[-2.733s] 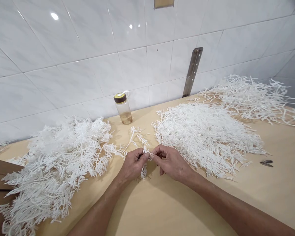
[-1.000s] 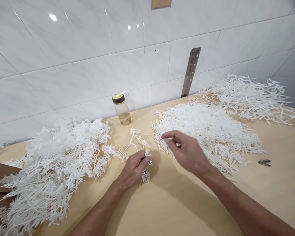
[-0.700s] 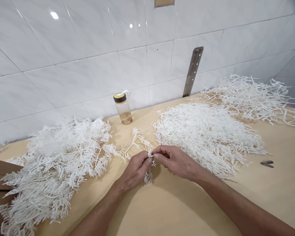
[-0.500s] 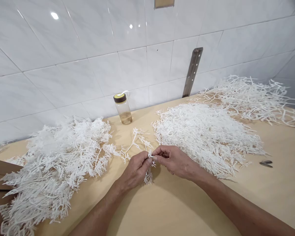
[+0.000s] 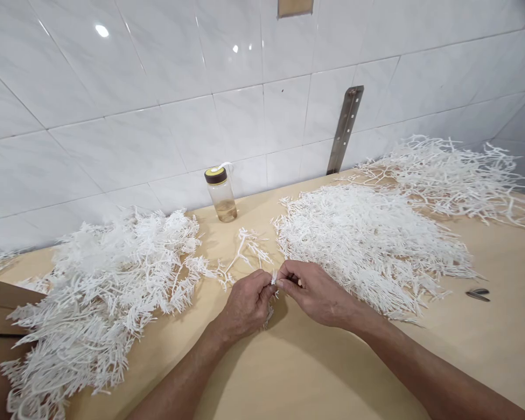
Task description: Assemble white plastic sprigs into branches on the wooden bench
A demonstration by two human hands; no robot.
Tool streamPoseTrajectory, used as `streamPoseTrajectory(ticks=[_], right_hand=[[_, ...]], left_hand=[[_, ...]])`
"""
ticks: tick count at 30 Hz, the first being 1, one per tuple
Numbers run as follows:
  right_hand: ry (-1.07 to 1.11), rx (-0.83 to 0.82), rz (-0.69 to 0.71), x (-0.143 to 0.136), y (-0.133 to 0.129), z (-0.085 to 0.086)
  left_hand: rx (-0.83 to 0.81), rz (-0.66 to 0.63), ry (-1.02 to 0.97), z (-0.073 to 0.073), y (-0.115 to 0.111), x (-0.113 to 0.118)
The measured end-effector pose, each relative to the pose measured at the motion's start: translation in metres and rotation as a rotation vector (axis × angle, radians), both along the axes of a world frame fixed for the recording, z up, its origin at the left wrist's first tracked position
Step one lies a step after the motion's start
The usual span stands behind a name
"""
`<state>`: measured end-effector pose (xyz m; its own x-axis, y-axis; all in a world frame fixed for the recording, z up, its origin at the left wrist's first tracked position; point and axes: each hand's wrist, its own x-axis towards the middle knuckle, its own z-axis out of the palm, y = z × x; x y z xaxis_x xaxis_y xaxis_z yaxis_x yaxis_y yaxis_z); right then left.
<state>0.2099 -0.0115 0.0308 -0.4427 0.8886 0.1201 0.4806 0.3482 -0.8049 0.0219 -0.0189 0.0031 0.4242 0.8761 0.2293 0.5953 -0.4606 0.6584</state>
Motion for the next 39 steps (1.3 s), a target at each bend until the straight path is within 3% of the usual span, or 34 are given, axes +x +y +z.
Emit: streamPoseTrajectory(ticks=[5,8,13,22,25,27,29,32,35,39], right_hand=[[0.219,-0.244,0.15,0.004,-0.006,0.016],[0.338,-0.227,0.019,0.008,-0.001,0.014],[0.299,-0.052,-0.227,0.013,0.01,0.008],[0.081,0.399,-0.446,0.027,0.018,0.003],[0.006,0.613,-0.582,0.038,0.023,0.006],[0.012,0.667,-0.627,0.042,0.023,0.009],[0.055,0.578,-0.54,0.038,0.02,0.011],[0.104,0.336,-0.237,0.024,0.011,0.009],[0.091,0.21,0.013,0.012,0.004,0.005],[0.026,0.085,0.128,0.008,0.002,0.003]], left_hand=[[-0.073,0.068,-0.085,0.002,0.002,-0.002],[-0.143,0.11,-0.149,0.004,0.001,-0.003],[-0.186,0.075,-0.175,0.006,-0.001,-0.003],[-0.211,0.073,-0.189,0.008,-0.002,-0.004],[-0.217,0.058,-0.173,0.009,-0.002,-0.004],[-0.192,0.033,-0.135,0.01,-0.003,-0.004],[-0.149,0.007,-0.073,0.011,-0.004,-0.003],[-0.088,-0.026,0.033,0.011,-0.006,-0.001],[-0.062,-0.064,0.088,0.01,-0.008,0.001],[-0.066,-0.088,0.09,0.01,-0.009,0.001]])
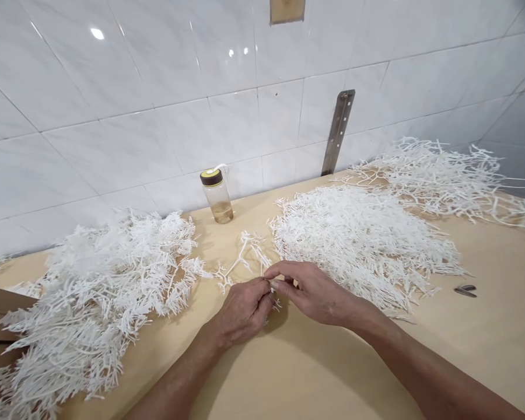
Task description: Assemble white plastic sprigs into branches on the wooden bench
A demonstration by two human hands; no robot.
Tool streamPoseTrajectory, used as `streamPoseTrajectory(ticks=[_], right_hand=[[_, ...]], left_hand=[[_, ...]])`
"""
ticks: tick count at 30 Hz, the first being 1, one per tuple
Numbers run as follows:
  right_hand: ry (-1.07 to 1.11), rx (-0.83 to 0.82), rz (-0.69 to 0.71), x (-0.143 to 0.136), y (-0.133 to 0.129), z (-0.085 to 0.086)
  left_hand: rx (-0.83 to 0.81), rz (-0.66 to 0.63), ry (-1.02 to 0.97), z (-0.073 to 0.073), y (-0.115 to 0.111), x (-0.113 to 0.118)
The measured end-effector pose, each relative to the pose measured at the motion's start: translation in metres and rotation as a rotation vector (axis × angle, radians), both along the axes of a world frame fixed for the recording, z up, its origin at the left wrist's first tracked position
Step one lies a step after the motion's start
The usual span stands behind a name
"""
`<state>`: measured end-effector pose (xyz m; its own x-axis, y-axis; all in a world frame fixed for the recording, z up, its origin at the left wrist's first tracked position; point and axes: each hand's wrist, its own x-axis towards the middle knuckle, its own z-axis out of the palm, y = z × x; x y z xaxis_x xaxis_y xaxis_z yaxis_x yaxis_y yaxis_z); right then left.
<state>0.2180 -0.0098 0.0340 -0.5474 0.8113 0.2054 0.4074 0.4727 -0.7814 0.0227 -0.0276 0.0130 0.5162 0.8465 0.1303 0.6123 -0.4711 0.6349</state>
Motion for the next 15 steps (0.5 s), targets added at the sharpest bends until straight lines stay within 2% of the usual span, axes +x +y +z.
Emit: streamPoseTrajectory(ticks=[4,11,15], right_hand=[[-0.002,-0.086,-0.019,0.0025,0.0023,0.0021],[-0.07,-0.049,-0.101,0.0039,0.0065,-0.0033],[-0.094,-0.049,-0.126,0.0045,0.0067,-0.0041]], left_hand=[[-0.008,0.014,-0.004,-0.0002,0.0005,-0.0011],[-0.102,0.133,-0.178,-0.0027,0.003,-0.0013],[-0.148,0.155,-0.249,-0.0033,0.0032,-0.0011]])
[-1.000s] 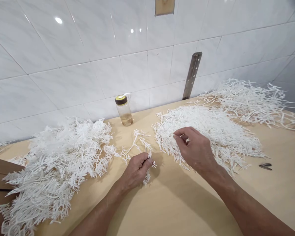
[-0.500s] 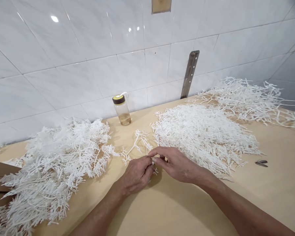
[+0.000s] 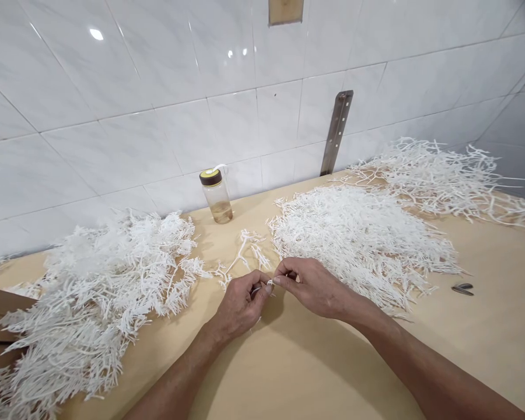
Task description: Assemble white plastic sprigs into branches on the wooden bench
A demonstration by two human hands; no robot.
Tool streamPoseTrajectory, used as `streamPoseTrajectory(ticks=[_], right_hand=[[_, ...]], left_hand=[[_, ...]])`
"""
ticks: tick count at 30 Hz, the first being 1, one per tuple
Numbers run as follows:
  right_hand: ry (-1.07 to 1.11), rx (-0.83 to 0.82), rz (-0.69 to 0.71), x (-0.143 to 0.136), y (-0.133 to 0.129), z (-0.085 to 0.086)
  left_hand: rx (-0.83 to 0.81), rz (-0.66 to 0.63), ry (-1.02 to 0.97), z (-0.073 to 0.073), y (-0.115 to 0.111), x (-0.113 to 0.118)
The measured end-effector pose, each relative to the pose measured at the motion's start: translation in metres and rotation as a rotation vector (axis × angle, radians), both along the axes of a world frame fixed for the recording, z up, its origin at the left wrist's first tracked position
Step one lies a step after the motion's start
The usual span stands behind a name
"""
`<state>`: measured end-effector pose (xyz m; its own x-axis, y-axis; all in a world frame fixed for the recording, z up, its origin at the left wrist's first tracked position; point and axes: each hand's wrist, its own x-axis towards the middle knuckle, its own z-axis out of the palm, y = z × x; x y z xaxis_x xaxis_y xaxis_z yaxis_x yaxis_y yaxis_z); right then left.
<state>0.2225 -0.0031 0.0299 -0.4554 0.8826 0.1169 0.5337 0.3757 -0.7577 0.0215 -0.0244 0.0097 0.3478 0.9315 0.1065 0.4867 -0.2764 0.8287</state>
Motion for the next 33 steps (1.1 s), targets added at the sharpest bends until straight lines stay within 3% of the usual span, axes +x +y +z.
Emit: streamPoseTrajectory(ticks=[6,13,16,19,23,26,33], right_hand=[[0.0,0.034,0.002,0.001,-0.001,0.003],[-0.015,0.079,0.086,0.001,-0.002,-0.006],[-0.019,0.089,0.093,0.002,-0.004,-0.001],[0.07,0.008,0.054,0.007,-0.005,0.012],[0.28,-0.1,-0.109,0.014,-0.003,0.023],[0.311,-0.045,-0.142,0.009,-0.001,0.018],[0.25,-0.027,-0.047,-0.008,0.0,-0.001]], left_hand=[[0.039,0.004,0.001,-0.001,0.0,0.001],[0.14,-0.057,0.121,-0.002,0.003,0.0],[0.157,-0.067,0.118,-0.003,0.003,0.0],[0.129,-0.023,0.089,-0.002,0.003,0.0],[0.003,0.038,-0.052,-0.001,0.003,-0.002],[-0.035,0.025,-0.123,0.0,0.003,-0.003],[-0.067,-0.016,-0.178,0.001,0.004,-0.003]])
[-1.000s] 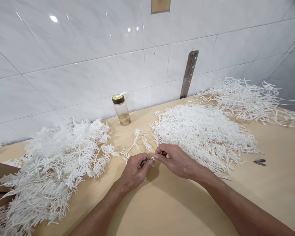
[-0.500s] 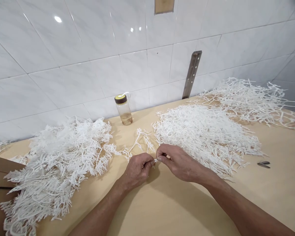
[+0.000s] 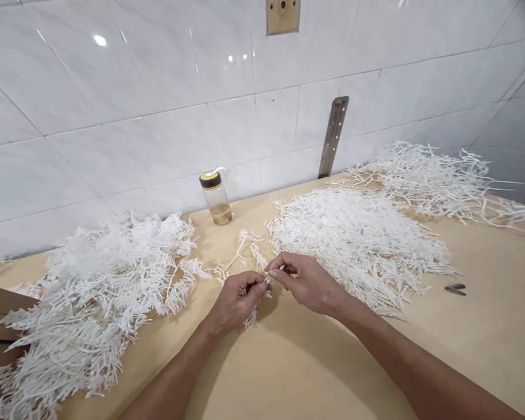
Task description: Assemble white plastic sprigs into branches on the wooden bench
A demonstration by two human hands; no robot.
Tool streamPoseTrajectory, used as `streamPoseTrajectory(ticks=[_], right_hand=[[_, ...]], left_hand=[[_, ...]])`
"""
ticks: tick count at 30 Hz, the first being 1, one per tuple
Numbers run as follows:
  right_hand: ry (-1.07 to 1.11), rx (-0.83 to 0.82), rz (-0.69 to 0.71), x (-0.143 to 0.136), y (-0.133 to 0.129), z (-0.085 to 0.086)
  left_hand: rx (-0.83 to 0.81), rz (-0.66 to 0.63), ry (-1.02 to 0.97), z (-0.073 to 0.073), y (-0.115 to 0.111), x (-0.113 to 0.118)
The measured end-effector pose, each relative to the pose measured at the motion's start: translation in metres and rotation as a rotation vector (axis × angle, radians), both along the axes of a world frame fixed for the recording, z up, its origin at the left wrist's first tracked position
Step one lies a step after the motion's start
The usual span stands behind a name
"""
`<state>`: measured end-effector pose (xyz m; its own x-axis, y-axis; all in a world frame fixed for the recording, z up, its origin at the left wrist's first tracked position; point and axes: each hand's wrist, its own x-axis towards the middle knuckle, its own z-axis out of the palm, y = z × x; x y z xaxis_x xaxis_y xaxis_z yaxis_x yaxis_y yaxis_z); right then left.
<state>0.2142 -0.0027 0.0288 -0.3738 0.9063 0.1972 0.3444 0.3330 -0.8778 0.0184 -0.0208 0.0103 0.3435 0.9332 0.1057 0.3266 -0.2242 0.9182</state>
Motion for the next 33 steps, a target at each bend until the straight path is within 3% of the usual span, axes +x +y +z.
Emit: streamPoseTrajectory(ticks=[14,23,33], right_hand=[[-0.047,-0.217,0.051,-0.003,0.0,-0.01],[-0.031,-0.273,-0.006,-0.009,-0.001,-0.007],[-0.151,-0.109,0.006,-0.008,-0.004,-0.014]], left_hand=[[-0.068,0.059,-0.081,-0.003,0.003,-0.003],[-0.048,0.107,-0.056,-0.008,0.003,-0.003],[-0.045,0.094,-0.04,-0.002,0.003,-0.001]])
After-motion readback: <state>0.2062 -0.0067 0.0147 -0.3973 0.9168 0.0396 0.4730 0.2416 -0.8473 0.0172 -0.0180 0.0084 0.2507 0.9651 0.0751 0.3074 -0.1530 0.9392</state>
